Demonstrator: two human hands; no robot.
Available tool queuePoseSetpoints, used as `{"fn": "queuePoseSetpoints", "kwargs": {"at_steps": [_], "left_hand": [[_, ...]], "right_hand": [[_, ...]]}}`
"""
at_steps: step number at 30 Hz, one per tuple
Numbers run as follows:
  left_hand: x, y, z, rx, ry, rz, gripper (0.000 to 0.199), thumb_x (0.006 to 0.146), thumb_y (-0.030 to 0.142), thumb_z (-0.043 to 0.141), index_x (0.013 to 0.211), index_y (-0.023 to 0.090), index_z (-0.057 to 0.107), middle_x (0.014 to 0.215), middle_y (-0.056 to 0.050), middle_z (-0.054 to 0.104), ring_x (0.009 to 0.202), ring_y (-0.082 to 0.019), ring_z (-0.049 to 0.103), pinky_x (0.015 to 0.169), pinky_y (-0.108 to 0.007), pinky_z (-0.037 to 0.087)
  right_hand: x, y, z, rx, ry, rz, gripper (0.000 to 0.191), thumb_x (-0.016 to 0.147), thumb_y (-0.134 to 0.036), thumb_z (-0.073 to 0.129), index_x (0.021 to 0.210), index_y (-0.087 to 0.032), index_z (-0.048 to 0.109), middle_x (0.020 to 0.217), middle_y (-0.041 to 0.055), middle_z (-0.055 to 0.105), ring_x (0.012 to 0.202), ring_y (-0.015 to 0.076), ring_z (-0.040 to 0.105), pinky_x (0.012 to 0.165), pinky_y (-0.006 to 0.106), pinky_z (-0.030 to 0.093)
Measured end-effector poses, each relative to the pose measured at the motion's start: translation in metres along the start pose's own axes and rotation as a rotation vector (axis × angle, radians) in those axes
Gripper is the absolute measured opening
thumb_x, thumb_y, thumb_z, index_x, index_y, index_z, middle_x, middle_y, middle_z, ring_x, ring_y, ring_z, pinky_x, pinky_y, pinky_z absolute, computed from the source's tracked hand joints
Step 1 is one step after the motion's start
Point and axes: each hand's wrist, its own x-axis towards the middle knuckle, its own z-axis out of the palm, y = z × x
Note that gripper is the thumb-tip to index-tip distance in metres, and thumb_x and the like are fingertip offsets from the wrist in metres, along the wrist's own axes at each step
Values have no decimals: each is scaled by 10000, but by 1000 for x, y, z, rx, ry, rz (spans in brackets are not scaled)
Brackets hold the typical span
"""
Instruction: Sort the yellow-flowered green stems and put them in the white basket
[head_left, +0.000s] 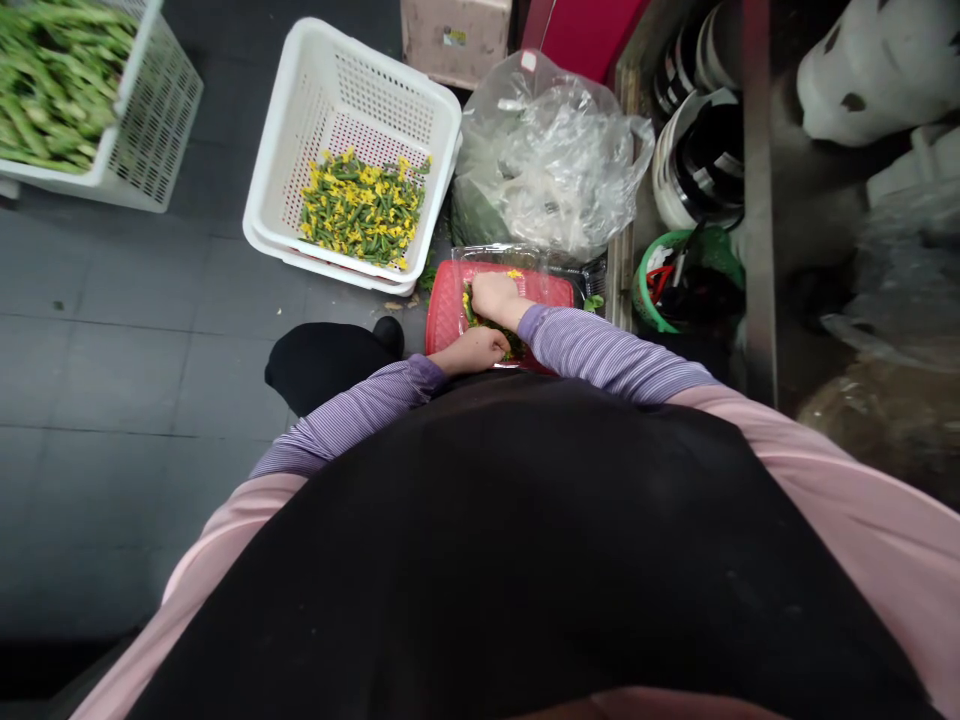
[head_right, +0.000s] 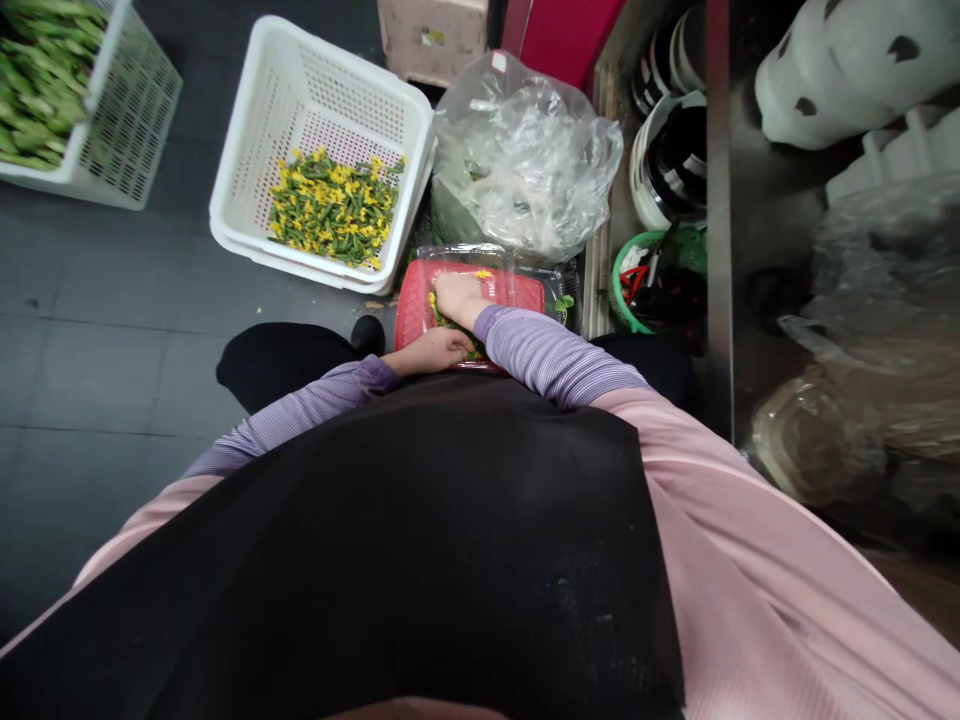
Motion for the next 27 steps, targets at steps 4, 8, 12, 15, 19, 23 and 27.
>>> {"fn": "queuePoseSetpoints", "kwargs": {"at_steps": [4,8,12,15,19,23,27], "left_hand": [[-1,-1,1,-51,4,-21,292,804,45,581,955,146,809,1015,-49,801,951,-167,722,924,-250,539],[-1,0,1,-274,89,-106,227,842,24,553,897,124,750,827,-28,759,756,-124,692,803,-242,557],[-2,8,-3,-655,245,-242,197,925,34,483,844,113,644,667,14,627,515,-56,558,564,-181,493],[-3,14,-7,-754,290,-241,183,939,51,507,795,126,591,642,36,580,479,-37,514,508,-158,447],[-4,12,-7,-744,293,-260,127,934,68,529,844,132,593,641,40,592,472,-33,512,499,-148,431],[-4,2,-2,-569,150,-219,123,905,106,539,836,138,636,620,35,604,490,-61,537,520,-178,432],[-3,-2,2,-214,-56,25,126,805,119,603,737,147,705,714,7,697,682,-104,625,668,-202,470]], "right_hand": [[-9,20,-9,270,3,33,97,838,-149,644,831,-107,731,825,155,734,784,233,689,703,290,512],[-33,55,-23,972,-221,-9,184,893,-184,579,713,-151,594,546,-4,522,457,79,405,434,192,315],[-61,72,-24,1323,-463,-45,145,827,-154,693,766,-153,561,522,-71,458,418,34,293,384,139,199],[-77,74,-21,1444,-455,-9,198,769,-112,729,825,-161,546,603,-64,545,432,24,340,386,124,207],[-88,76,-21,1466,-455,31,239,720,-82,728,880,-156,568,620,-73,558,440,25,368,395,128,239],[-84,78,-25,1496,-468,7,188,756,-108,660,920,-156,581,644,-61,565,456,52,399,409,151,276],[-66,67,-17,1373,-356,56,167,864,-259,624,746,-170,546,586,-44,511,488,78,427,448,185,320]]}}
